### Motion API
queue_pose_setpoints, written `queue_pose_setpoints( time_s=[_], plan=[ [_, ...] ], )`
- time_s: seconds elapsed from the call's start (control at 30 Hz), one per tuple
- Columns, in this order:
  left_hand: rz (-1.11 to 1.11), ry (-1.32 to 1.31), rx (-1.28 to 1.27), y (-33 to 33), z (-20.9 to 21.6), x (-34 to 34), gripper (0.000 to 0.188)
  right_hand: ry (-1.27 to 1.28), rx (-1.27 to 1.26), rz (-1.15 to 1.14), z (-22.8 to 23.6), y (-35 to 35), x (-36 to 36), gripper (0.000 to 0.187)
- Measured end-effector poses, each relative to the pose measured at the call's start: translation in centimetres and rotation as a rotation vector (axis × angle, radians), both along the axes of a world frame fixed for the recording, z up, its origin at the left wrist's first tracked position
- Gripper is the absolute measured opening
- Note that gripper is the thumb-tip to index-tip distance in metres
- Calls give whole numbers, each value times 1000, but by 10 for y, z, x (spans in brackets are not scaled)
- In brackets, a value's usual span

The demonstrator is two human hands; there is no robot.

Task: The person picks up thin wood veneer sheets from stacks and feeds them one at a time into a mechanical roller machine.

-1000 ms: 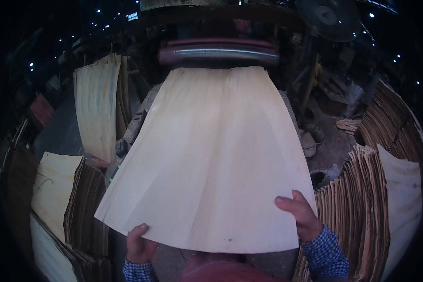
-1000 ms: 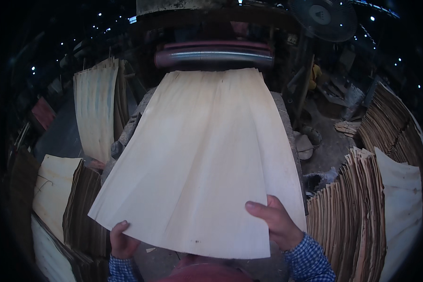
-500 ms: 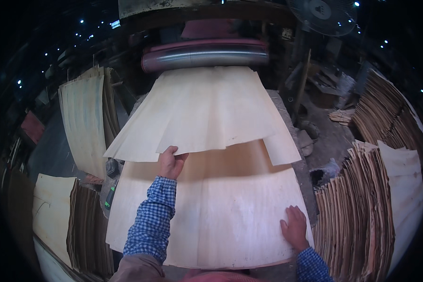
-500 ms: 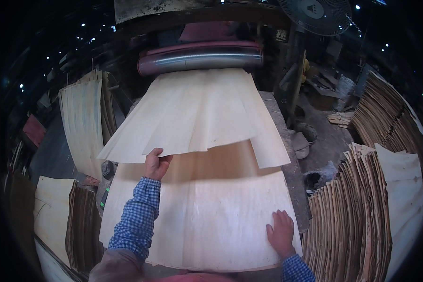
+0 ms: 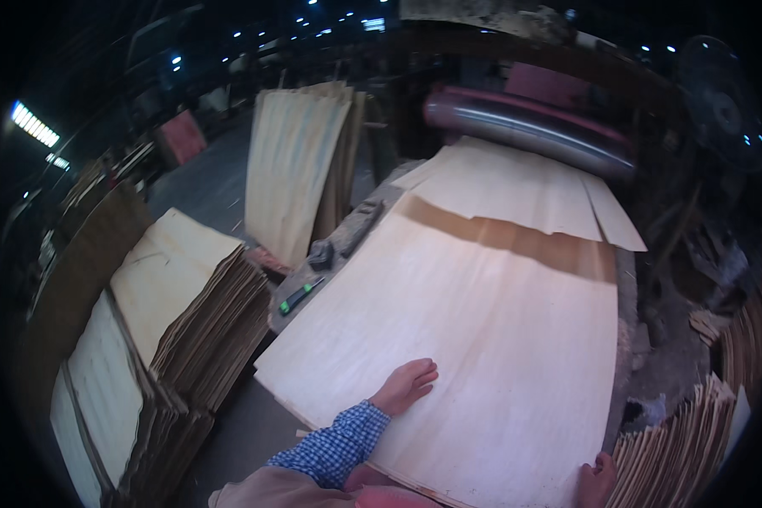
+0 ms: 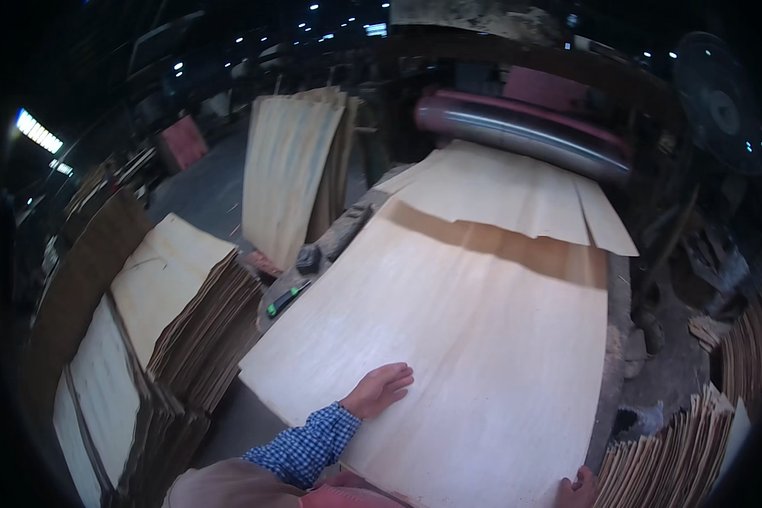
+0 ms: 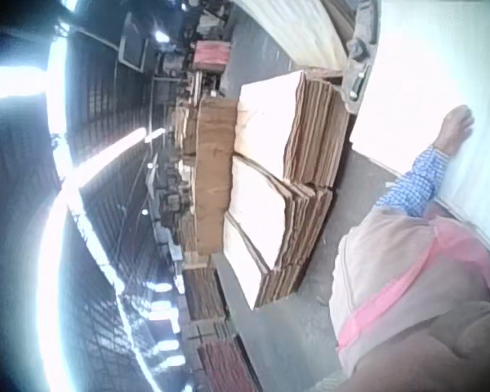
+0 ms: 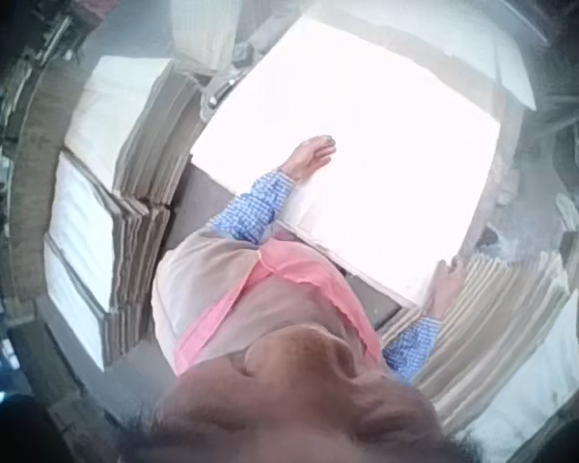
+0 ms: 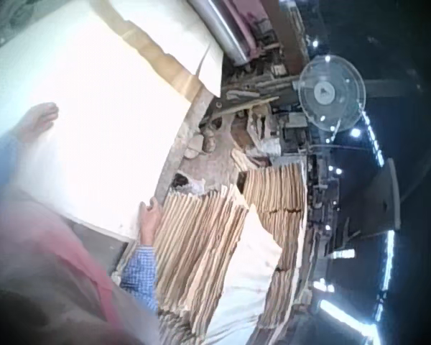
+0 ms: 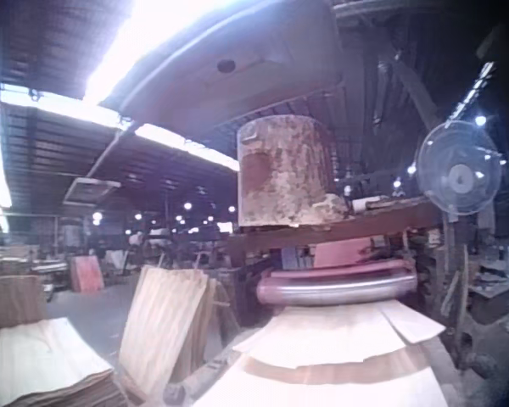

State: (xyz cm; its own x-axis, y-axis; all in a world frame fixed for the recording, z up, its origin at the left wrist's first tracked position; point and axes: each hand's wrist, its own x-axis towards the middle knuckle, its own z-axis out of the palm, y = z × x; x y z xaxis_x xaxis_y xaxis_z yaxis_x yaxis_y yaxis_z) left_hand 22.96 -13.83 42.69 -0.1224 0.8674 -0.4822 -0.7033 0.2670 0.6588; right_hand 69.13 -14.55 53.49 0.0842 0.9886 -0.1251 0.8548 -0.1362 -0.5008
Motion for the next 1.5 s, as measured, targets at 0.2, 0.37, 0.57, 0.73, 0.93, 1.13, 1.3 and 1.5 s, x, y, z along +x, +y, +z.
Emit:
queue_pose_setpoints(
  time_s=[0.2, 0.37, 0.57, 0.73, 0.93, 1.13, 1.3, 1.5],
  plan=[
    [-121, -357, 72, -196, 0, -4, 51, 511, -292, 150, 66, 28, -35, 43],
    [-598, -407, 2, -258, -13, 47, 56, 839, -130, 359, 97, 22, -45, 38],
    [266, -392, 315, -182, 46, 30, 63, 731, 10, 152, 35, -11, 38, 39],
    [333, -288, 178, -200, 28, 24, 55, 1332, -312, -74, -24, 9, -2, 37],
    [208, -239, 160, -180, 14, 24, 49, 1240, -326, -174, -39, 14, 22, 41],
    [275, -83, 123, -206, 53, 36, 64, 1329, -221, -90, 76, -16, 10, 41],
    [256, -87, 390, -172, 133, 29, 60, 1469, -122, 46, 102, 27, -1, 41],
    [345, -185, 433, -43, 164, -2, 39, 1946, -54, 12, 84, 105, -28, 42]
  ],
)
